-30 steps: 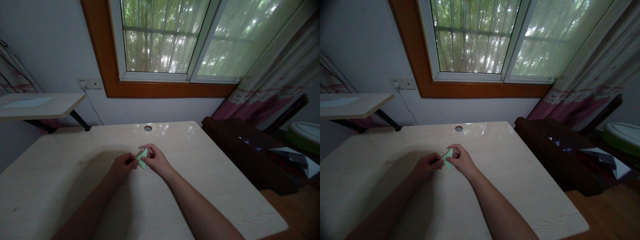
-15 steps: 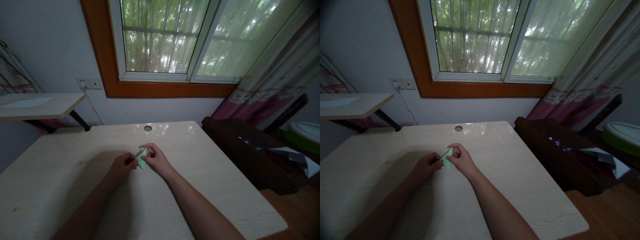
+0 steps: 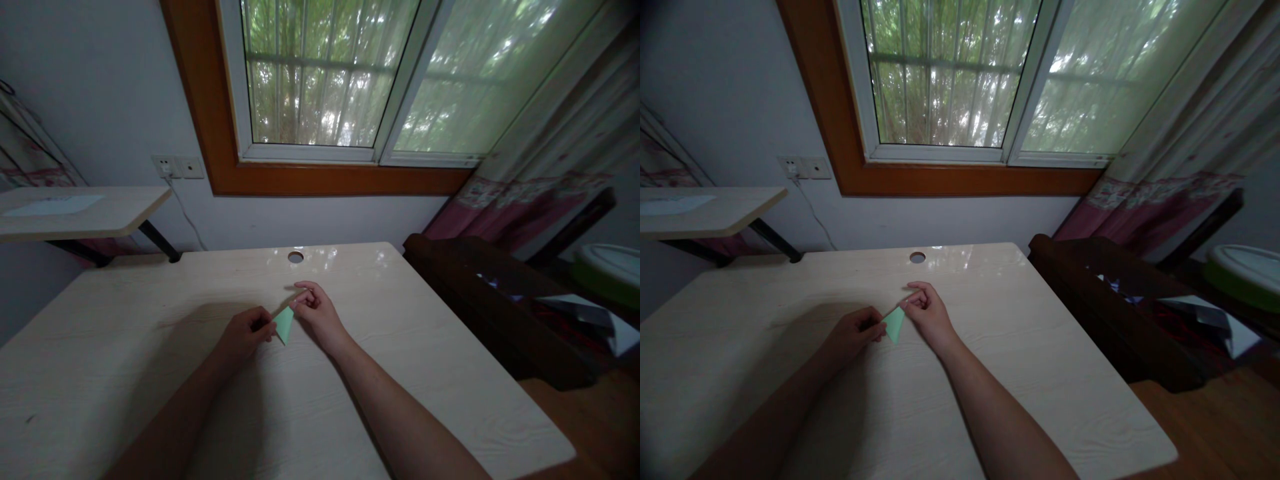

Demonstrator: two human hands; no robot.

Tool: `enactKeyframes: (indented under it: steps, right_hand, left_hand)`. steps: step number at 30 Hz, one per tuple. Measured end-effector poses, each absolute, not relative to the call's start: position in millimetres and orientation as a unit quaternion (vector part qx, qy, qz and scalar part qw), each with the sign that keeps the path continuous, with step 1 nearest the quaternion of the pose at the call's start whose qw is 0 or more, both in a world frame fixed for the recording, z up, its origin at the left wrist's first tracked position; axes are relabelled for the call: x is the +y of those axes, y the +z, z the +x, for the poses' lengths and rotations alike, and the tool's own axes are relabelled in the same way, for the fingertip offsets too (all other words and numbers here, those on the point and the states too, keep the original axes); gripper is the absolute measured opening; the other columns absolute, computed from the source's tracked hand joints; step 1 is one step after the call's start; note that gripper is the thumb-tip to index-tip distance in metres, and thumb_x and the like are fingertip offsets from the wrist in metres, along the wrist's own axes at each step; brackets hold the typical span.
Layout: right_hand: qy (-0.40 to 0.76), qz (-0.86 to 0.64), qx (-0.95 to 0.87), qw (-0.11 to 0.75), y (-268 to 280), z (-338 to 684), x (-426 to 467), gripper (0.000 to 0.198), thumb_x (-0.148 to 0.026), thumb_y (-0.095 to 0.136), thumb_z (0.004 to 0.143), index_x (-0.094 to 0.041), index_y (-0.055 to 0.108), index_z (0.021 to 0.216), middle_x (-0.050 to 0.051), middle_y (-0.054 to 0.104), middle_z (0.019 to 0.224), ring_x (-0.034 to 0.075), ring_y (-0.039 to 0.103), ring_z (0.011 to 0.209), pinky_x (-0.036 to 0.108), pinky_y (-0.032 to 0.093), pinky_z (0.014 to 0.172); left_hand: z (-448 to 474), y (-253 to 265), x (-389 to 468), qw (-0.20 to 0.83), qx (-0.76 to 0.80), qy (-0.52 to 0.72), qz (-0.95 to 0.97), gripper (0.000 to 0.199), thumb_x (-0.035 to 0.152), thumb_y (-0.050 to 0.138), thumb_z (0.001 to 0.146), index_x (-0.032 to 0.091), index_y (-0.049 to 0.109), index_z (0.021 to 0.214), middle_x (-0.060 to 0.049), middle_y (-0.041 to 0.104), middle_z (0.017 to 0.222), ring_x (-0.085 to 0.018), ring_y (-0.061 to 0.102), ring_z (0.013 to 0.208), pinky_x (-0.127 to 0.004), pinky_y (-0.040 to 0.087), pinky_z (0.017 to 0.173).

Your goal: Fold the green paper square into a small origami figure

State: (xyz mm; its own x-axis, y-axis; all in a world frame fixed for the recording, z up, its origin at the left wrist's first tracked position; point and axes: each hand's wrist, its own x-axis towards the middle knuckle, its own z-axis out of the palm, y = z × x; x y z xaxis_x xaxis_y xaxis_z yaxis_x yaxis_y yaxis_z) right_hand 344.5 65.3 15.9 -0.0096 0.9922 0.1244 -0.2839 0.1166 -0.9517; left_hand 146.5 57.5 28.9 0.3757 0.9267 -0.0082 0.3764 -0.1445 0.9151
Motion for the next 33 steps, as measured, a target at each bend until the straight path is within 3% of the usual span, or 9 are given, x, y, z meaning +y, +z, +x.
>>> enactKeyframes:
  steps: [11, 21, 27, 33]
  right_hand:
    - [0.534, -0.376, -0.426, 0.626, 16.3, 346.0, 66.8, 0.042, -0.019, 0.076, 0.070, -0.023, 0.059, 0.108, -0.002, 0.067, 0.077, 0.014, 0.062, 0.074, 0.029, 0.045, 0.075]
    - [0.557, -0.368, -0.440, 0.601, 18.5, 344.2, 65.3, 0.048, -0.028, 0.076, 0.073, -0.024, 0.055, 0.115, -0.001, 0.067, 0.082, 0.015, 0.063, 0.080, 0.031, 0.046, 0.079]
    - [0.573, -0.374, -0.487, 0.542, 18.3, 342.9, 62.9, 0.055, -0.024, 0.078, 0.068, -0.025, 0.056, 0.118, -0.006, 0.058, 0.071, 0.010, 0.051, 0.061, 0.025, 0.040, 0.062]
    - [0.561, -0.384, -0.483, 0.552, 18.1, 344.3, 64.2, 0.048, -0.025, 0.077, 0.069, -0.023, 0.058, 0.112, -0.006, 0.057, 0.070, 0.010, 0.049, 0.060, 0.025, 0.039, 0.061]
  left_hand:
    - [145.6, 27.6, 57.7, 0.460, 0.473, 0.303, 0.687, 0.023, 0.038, 0.060, 0.082, 0.017, 0.061, 0.073, 0.000, 0.062, 0.064, -0.015, 0.055, 0.061, -0.025, 0.040, 0.061]
    - [145.9, 31.3, 56.8, 0.469, 0.474, 0.323, 0.672, 0.022, 0.038, 0.060, 0.081, 0.017, 0.062, 0.072, 0.000, 0.062, 0.063, -0.015, 0.055, 0.061, -0.025, 0.041, 0.061]
    - [147.2, 31.4, 57.2, 0.468, 0.474, 0.328, 0.670, 0.023, 0.039, 0.061, 0.080, 0.017, 0.061, 0.071, 0.000, 0.063, 0.064, -0.015, 0.056, 0.061, -0.025, 0.042, 0.061]
    - [148.3, 32.8, 56.6, 0.482, 0.469, 0.327, 0.664, 0.022, 0.038, 0.061, 0.080, 0.017, 0.061, 0.072, 0.000, 0.063, 0.065, -0.015, 0.057, 0.061, -0.025, 0.043, 0.062]
